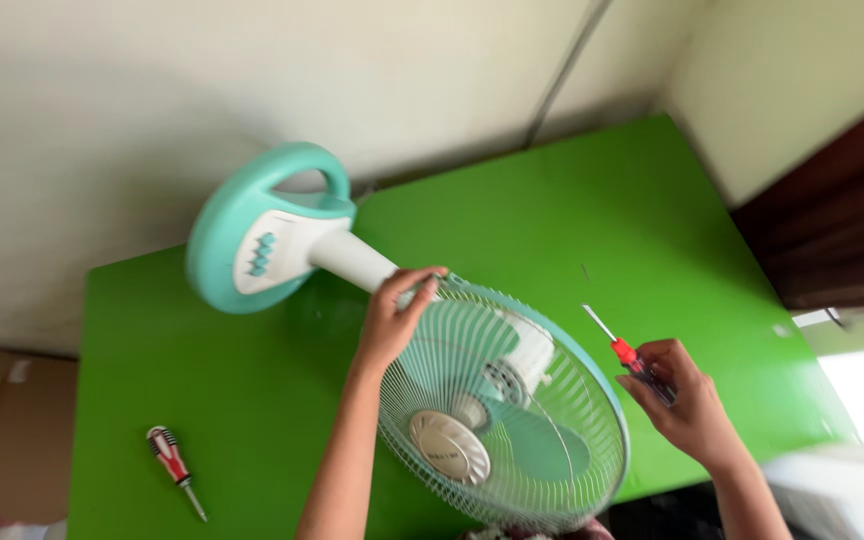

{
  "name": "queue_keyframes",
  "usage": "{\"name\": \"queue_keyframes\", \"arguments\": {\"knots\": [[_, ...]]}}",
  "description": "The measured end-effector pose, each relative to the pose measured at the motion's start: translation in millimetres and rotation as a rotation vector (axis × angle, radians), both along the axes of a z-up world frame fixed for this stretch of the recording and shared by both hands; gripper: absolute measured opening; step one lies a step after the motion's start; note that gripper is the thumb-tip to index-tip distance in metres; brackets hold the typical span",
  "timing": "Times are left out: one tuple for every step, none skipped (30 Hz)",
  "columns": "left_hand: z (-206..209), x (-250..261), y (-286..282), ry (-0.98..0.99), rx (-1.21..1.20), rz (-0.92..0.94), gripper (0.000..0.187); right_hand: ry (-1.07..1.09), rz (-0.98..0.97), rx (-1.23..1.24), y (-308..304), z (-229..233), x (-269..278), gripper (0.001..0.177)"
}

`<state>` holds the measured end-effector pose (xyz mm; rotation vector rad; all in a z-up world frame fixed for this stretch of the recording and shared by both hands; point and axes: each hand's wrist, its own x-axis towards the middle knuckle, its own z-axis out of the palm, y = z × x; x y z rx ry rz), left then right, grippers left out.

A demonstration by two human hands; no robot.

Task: The person assembles a teal and white table fan on a green table. They attach a plastic ring to the fan head, then secure the front wire cage using a screwdriver to tighten screws at the base of the neck. The fan is then stood upright.

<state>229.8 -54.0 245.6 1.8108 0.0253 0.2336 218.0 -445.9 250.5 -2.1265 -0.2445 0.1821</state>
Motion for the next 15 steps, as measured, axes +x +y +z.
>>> {"name": "queue_keyframes", "arguments": {"knots": [[0.2, 0.2, 2.6, -0.020, -0.057, -0.040, 0.031, -0.073, 0.055, -0.005, 12.7, 17.2, 13.3, 0.033], [-0.1, -0.2, 5.8, 0.041, -0.073, -0.023, 0.031, -0.147, 0.109, -0.009, 25.3, 34.6, 25.8, 0.032], [0.0, -1.5, 9.8, 0.104, -0.089, -0.007, 0.031, -0.271, 0.168, -0.109, 38.1, 51.9, 37.4, 0.028], [-0.8, -2.2, 13.5, 0.166, -0.106, 0.010, 0.031, -0.398, 0.224, -0.207, 50.5, 67.1, 48.7, 0.024], [-3.6, -2.2, 15.5, 0.180, -0.109, 0.017, 0.031, -0.525, 0.275, -0.306, 63.6, 77.9, 58.6, 0.021], [-7.3, -1.2, 16.2, 0.195, -0.111, 0.025, 0.031, -0.575, 0.294, -0.332, 76.5, 84.8, 68.1, 0.022], [-11.2, -1.2, 15.5, 0.213, -0.116, 0.031, 0.031, -0.622, 0.312, -0.359, 86.2, 89.3, 75.9, 0.022], [-14.7, -0.6, 14.9, 0.216, -0.108, 0.050, 0.031, -0.669, 0.329, -0.385, 93.8, 91.8, 83.8, 0.023], [-17.5, -0.5, 14.1, 0.222, -0.101, 0.068, 0.030, -0.651, 0.361, -0.396, 100.5, 93.1, 89.5, 0.022], [-19.4, 0.3, 14.2, 0.229, -0.094, 0.086, 0.029, -0.633, 0.394, -0.407, 107.3, 93.1, 94.7, 0.021], [-20.7, -0.6, 14.2, 0.227, -0.113, 0.089, 0.028, -0.609, 0.425, -0.420, 112.8, 92.7, 98.4, 0.021], [-21.2, -1.0, 14.2, 0.225, -0.132, 0.092, 0.028, -0.602, 0.451, -0.421, 117.4, 92.2, 101.7, 0.021], [-21.3, -1.1, 12.4, 0.223, -0.152, 0.089, 0.027, -0.594, 0.472, -0.426, 119.2, 92.1, 102.6, 0.021], [-20.5, -2.2, 10.1, 0.224, -0.158, 0.097, 0.027, -0.586, 0.493, -0.431, 119.7, 92.7, 104.3, 0.022], [-18.4, -3.3, 8.8, 0.226, -0.163, 0.103, 0.026, -0.593, 0.493, -0.423, 119.8, 94.2, 106.1, 0.022]]}}
